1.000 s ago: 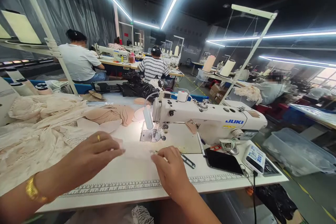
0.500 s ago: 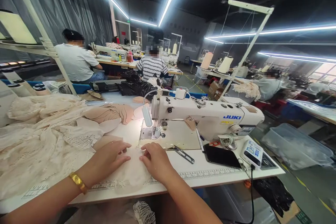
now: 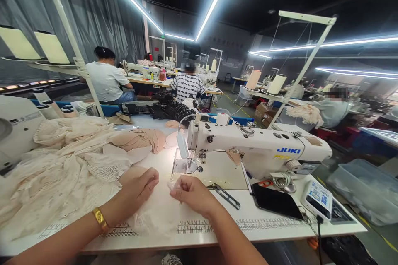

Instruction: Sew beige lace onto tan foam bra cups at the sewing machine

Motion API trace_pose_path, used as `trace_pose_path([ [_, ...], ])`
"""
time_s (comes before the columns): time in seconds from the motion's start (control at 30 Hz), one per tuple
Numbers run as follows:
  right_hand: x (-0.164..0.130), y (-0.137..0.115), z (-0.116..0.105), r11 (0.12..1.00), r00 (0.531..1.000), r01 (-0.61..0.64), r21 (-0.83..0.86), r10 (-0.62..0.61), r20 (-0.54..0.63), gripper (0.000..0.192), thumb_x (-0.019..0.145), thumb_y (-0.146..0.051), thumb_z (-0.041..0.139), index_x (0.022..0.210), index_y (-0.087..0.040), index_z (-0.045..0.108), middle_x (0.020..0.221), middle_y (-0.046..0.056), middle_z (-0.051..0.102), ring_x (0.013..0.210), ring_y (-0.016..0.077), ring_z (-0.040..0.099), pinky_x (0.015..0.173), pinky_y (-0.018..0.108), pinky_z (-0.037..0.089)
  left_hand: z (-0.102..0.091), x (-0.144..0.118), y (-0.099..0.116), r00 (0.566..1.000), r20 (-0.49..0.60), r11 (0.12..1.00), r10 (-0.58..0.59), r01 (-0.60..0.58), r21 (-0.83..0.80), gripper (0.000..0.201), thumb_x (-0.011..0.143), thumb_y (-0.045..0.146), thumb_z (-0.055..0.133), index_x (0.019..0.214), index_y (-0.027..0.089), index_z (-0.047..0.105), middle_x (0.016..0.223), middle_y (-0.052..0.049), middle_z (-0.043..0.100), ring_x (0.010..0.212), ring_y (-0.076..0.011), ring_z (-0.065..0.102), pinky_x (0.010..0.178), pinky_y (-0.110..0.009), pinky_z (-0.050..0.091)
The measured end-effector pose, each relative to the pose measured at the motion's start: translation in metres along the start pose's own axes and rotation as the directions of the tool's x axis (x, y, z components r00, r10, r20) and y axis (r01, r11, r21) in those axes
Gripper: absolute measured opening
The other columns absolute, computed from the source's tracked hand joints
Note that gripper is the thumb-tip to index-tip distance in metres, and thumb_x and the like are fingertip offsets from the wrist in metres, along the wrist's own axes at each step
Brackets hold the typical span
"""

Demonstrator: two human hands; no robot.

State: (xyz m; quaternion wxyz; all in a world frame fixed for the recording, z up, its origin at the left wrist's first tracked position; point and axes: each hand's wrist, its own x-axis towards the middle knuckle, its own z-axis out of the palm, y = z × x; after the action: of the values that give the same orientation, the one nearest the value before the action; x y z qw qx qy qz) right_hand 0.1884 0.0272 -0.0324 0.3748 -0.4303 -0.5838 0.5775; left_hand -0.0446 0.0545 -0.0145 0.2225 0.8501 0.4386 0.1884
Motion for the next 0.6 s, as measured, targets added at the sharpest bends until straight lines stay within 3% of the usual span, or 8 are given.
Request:
trace_pose_path([
  [0.17, 0.011, 0.005, -0.007, 0.997, 0.991, 0.063, -0.046, -0.068, -0.114, 0.046, 0.084, -0.062, 0.074, 0.076, -0.021, 0.054, 0.067, -0.006, 0.047, 0.064, 0.0133, 0.042, 0.064, 0.026, 0.033, -0.022, 0.022, -0.007, 0.998, 0.031, 0.992, -0.046, 0.042, 0.121, 0.021, 0.1, 0.038, 0.039, 0.093, 0.025, 0.054, 0.07, -0.001, 0.068, 0.068, -0.025, 0.066, 0.061, -0.033, 0.04],
  [0.27, 0.011, 0.008, -0.005, 0.99, 0.975, 0.113, -0.09, -0.128, -0.181, 0.042, 0.089, -0.058, 0.069, 0.075, -0.021, 0.057, 0.077, -0.004, 0.048, 0.074, 0.0153, 0.044, 0.071, 0.027, 0.035, -0.047, 0.044, -0.025, 0.989, -0.09, 0.972, -0.114, 0.13, 0.197, 0.027, 0.1, 0.037, 0.038, 0.107, 0.022, 0.059, 0.103, -0.012, 0.076, 0.096, -0.0305, 0.07, 0.079, -0.039, 0.047],
  [0.37, 0.009, 0.014, -0.003, 0.99, 0.973, 0.111, -0.089, -0.126, -0.194, 0.032, 0.09, -0.051, 0.069, 0.083, -0.022, 0.06, 0.077, -0.004, 0.049, 0.075, 0.0161, 0.046, 0.071, 0.028, 0.036, -0.067, 0.064, -0.051, 0.965, -0.184, 0.933, -0.189, 0.234, 0.272, 0.027, 0.088, 0.035, 0.053, 0.107, 0.018, 0.063, 0.125, -0.021, 0.07, 0.118, -0.0408, 0.063, 0.096, -0.05, 0.044],
  [0.5, 0.011, 0.022, -0.004, 0.995, 0.977, 0.058, -0.077, -0.072, -0.202, 0.02, 0.091, -0.04, 0.07, 0.093, -0.023, 0.06, 0.076, -0.005, 0.051, 0.073, 0.0162, 0.048, 0.069, 0.028, 0.036, -0.073, 0.079, -0.077, 0.945, -0.191, 0.898, -0.267, 0.316, 0.307, 0.023, 0.072, 0.033, 0.068, 0.09, 0.02, 0.066, 0.106, -0.018, 0.075, 0.106, -0.0454, 0.066, 0.092, -0.054, 0.045],
  [0.6, 0.013, 0.023, -0.004, 0.995, 0.975, 0.052, -0.083, -0.068, -0.21, 0.018, 0.091, -0.039, 0.069, 0.096, -0.023, 0.063, 0.075, -0.005, 0.053, 0.073, 0.0164, 0.051, 0.069, 0.028, 0.038, -0.075, 0.08, -0.077, 0.947, -0.199, 0.913, -0.251, 0.3, 0.278, 0.018, 0.08, 0.037, 0.061, 0.083, 0.02, 0.065, 0.099, -0.015, 0.075, 0.104, -0.0428, 0.066, 0.09, -0.05, 0.045],
])
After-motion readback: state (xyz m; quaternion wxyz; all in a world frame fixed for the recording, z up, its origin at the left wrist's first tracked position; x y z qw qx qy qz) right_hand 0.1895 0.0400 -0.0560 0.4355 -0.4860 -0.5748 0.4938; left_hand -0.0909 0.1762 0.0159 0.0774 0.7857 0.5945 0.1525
